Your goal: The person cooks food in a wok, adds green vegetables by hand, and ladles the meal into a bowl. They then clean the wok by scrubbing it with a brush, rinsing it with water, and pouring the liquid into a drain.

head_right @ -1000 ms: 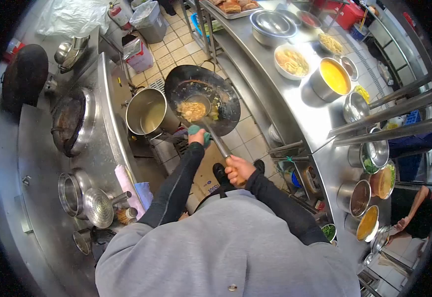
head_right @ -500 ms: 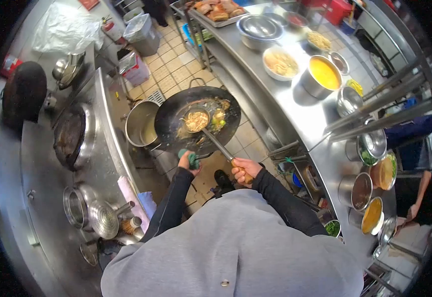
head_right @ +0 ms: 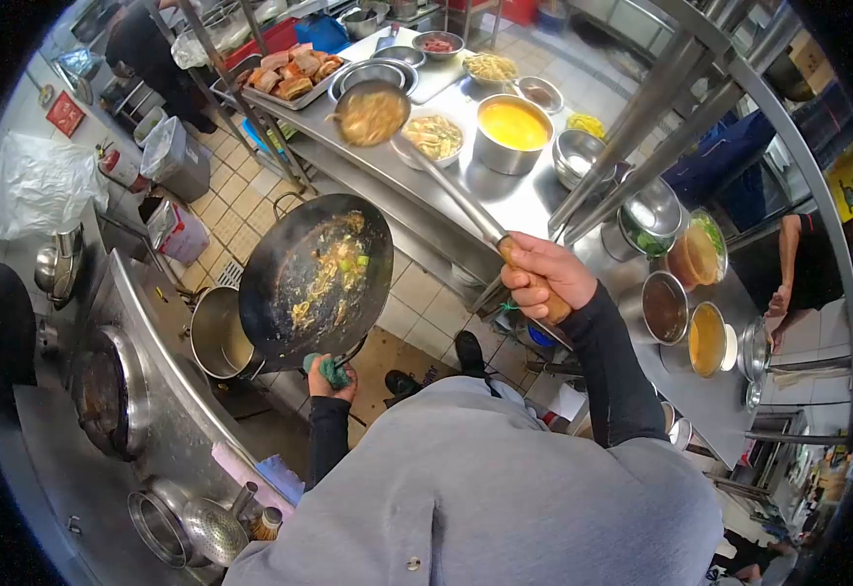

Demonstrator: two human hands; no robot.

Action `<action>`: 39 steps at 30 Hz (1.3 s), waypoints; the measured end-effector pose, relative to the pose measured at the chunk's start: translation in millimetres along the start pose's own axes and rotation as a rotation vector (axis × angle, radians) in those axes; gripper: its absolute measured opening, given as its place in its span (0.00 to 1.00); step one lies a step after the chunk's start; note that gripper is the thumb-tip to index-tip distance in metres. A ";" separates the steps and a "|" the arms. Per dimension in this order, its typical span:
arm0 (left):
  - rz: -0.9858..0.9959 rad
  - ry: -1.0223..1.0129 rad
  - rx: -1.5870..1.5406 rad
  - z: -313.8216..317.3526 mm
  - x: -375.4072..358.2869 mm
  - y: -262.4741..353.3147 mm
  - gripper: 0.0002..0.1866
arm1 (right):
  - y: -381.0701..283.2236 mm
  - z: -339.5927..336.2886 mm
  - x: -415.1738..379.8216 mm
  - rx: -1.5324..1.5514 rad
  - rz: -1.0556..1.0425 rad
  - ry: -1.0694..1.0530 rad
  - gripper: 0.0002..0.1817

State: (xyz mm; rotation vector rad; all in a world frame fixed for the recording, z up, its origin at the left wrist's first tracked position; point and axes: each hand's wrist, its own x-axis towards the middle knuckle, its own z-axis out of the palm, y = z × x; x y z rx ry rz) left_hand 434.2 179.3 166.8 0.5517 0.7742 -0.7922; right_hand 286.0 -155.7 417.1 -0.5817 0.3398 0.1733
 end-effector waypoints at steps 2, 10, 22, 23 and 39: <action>0.001 0.009 0.017 3.2 0.3 0.5 0.08 | 3.6 4.8 7.2 -0.455 -0.154 0.353 0.28; 0.011 0.026 0.035 -2.1 4.3 6.2 0.07 | 13.7 -54.4 60.1 -1.175 -0.268 0.775 0.28; 0.048 0.013 0.101 -14.5 27.3 24.8 0.08 | 69.6 -87.9 46.9 0.014 -0.306 0.151 0.21; 0.053 -0.021 0.118 -9.3 27.6 22.3 0.08 | 76.0 -78.7 41.4 0.125 -0.263 0.061 0.22; 0.138 0.054 0.230 30.8 24.3 30.3 0.08 | 155.5 -63.8 114.0 -0.771 0.301 0.240 0.27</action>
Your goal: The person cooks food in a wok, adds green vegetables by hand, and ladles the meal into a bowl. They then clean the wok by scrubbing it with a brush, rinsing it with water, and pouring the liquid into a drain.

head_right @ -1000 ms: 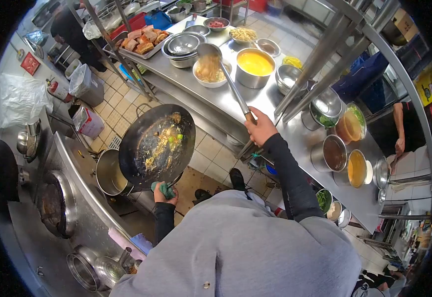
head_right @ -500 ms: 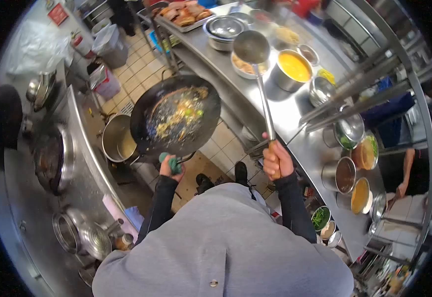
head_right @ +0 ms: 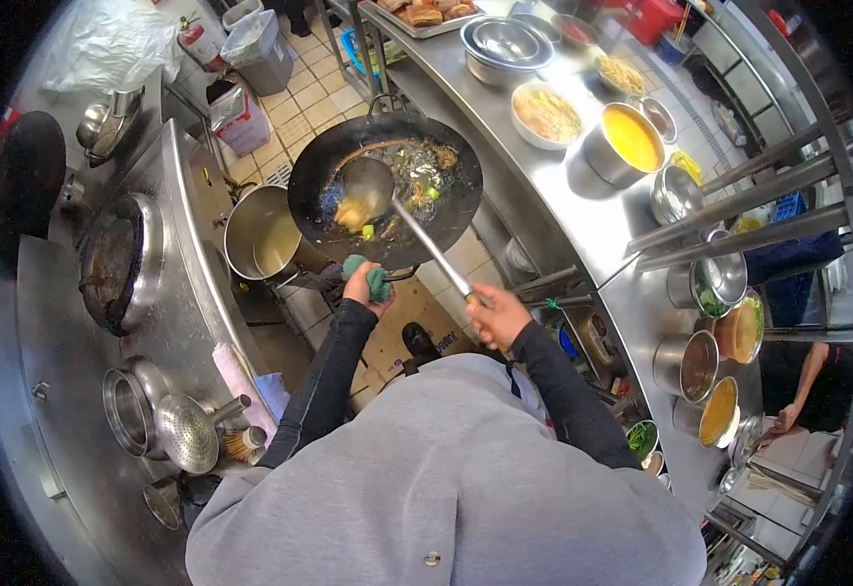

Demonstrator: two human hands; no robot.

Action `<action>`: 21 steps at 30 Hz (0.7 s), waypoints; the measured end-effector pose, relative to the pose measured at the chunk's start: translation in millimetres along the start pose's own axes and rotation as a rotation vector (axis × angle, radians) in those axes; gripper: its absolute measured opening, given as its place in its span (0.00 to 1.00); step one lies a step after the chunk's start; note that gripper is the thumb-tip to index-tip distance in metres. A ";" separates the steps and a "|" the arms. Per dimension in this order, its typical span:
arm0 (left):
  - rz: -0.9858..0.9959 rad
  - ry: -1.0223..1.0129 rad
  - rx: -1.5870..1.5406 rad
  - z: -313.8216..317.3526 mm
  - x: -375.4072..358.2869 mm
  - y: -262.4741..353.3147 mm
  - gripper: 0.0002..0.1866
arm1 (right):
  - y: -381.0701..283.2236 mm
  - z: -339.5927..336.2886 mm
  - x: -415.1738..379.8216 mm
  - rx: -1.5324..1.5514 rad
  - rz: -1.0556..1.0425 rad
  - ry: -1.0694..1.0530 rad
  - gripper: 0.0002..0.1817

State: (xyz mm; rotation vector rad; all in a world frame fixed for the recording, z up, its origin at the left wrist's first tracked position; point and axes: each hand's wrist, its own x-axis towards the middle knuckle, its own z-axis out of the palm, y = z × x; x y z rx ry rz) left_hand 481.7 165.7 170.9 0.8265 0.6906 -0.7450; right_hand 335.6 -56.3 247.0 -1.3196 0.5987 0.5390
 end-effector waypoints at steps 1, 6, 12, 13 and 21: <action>-0.013 0.005 -0.009 -2.5 -3.9 2.6 0.08 | -0.2 -1.0 5.2 -0.091 -0.103 0.082 0.26; -0.075 -0.007 -0.046 -19.4 -5.6 -2.4 0.10 | 47.2 3.2 102.2 -0.803 -0.671 0.561 0.26; -0.043 0.011 -0.037 -24.8 11.3 -2.7 0.09 | -4.8 0.7 6.3 -0.276 -0.147 -0.005 0.27; -0.012 0.021 -0.025 -26.6 9.6 -1.8 0.09 | -4.2 -9.4 0.5 -0.277 -0.091 -0.025 0.28; 0.115 0.111 0.110 -16.7 28.1 -2.2 0.10 | 53.0 17.4 71.5 -0.435 -0.320 0.366 0.25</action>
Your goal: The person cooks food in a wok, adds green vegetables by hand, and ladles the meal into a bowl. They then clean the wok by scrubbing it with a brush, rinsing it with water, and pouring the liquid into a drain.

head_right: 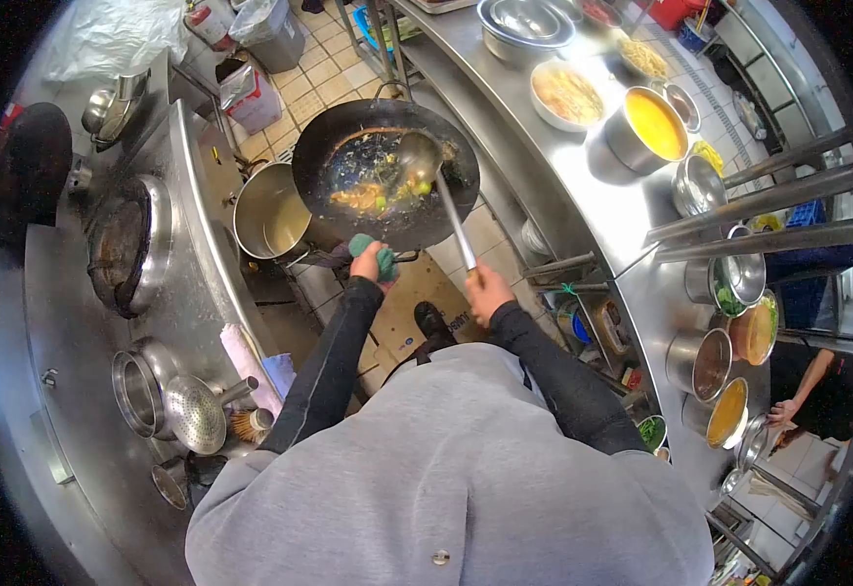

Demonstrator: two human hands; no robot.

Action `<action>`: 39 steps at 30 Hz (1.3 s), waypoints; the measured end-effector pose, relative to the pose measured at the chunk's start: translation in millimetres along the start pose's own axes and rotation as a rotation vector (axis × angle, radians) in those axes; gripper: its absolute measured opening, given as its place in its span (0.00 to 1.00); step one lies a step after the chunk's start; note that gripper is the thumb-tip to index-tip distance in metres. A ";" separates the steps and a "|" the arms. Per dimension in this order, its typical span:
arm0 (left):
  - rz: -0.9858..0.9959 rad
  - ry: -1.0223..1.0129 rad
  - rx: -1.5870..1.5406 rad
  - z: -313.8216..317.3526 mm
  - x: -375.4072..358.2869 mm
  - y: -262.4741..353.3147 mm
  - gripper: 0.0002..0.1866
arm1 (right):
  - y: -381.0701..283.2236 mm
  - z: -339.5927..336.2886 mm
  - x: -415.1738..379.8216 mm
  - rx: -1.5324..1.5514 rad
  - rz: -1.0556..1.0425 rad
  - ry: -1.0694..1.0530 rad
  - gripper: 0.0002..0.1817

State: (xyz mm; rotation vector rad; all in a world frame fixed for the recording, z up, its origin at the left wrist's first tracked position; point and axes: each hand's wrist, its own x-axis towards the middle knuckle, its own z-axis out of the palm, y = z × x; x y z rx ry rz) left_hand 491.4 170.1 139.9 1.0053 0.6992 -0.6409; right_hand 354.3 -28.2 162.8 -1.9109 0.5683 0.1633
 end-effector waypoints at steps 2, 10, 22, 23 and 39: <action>0.149 0.059 0.133 6.4 15.8 -8.6 0.11 | -43.9 10.6 -19.8 0.407 0.387 -0.233 0.23; 0.552 0.483 0.563 -32.9 75.9 -40.5 0.29 | -61.2 -55.7 -52.2 1.494 0.599 -0.906 0.18; -0.193 0.014 -0.078 -81.9 -35.6 3.4 0.07 | -52.4 -92.2 -39.5 0.384 0.411 -0.437 0.20; -0.144 0.093 -0.048 -79.7 -44.7 7.0 0.06 | -54.6 -97.8 -41.7 -0.014 0.247 -0.321 0.23; 0.390 0.346 0.341 -47.5 18.1 -23.0 0.25 | -40.5 -81.4 -79.4 1.382 0.600 -0.956 0.23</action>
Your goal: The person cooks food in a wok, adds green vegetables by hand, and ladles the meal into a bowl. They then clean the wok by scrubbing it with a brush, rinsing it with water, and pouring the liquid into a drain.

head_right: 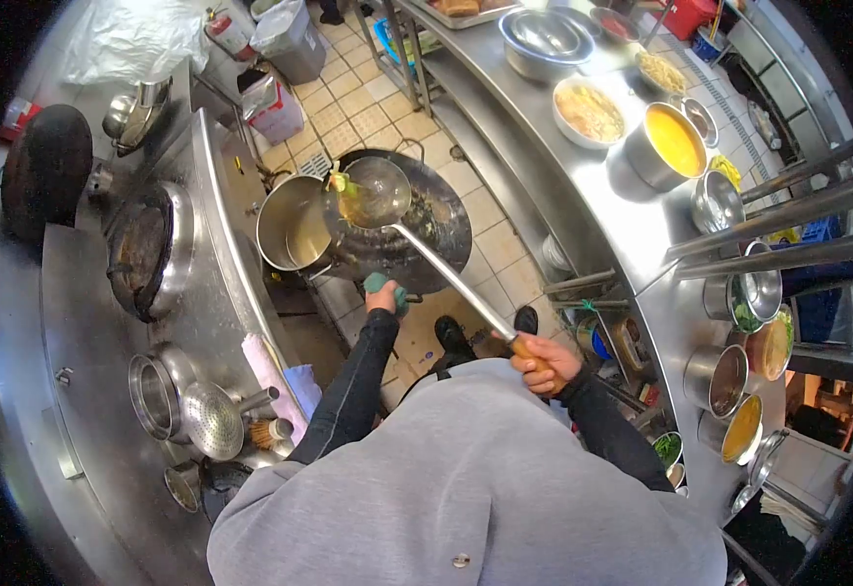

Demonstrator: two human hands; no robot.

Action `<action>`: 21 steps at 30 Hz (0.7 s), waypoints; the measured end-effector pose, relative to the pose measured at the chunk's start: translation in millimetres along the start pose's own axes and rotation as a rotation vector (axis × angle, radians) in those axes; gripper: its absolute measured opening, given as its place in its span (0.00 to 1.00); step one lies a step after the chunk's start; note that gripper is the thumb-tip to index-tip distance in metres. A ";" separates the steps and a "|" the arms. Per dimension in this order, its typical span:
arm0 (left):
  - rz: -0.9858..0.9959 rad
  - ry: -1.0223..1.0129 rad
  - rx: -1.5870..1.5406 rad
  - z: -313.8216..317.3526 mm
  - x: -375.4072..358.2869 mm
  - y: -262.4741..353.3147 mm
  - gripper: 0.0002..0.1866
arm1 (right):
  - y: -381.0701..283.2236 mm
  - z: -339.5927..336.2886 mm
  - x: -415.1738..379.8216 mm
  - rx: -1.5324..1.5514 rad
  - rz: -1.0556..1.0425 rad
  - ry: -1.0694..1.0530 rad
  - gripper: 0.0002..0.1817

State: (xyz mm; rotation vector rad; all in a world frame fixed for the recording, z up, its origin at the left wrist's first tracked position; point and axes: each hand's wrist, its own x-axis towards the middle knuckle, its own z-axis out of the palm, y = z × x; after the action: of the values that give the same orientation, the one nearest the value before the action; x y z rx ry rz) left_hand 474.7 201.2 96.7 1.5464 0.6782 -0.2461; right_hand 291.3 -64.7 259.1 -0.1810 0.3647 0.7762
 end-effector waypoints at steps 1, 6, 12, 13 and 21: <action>-0.196 -0.036 -0.064 -6.2 6.8 4.9 0.22 | 2.6 -4.0 13.3 -0.008 -0.023 -0.019 0.23; -0.610 -0.237 -0.423 -35.5 6.4 5.2 0.12 | -20.5 -16.8 53.1 -0.054 -0.080 0.161 0.13; -0.643 -0.284 -0.479 -43.9 -49.6 39.7 0.12 | -61.8 52.7 -2.6 -0.584 -0.164 0.608 0.16; -0.613 -0.299 -0.477 -44.5 -54.4 39.8 0.11 | -65.5 53.0 -9.0 -0.720 -0.184 0.638 0.19; -0.277 -0.305 -0.276 -21.5 -72.0 18.2 0.11 | -4.7 16.7 46.7 -1.110 -0.157 0.842 0.25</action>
State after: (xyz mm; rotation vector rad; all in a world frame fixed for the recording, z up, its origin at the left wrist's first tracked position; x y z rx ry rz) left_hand 422.1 203.5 153.2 1.1199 0.6515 -0.5612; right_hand 329.5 -32.9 256.6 -1.5904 0.6643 0.6431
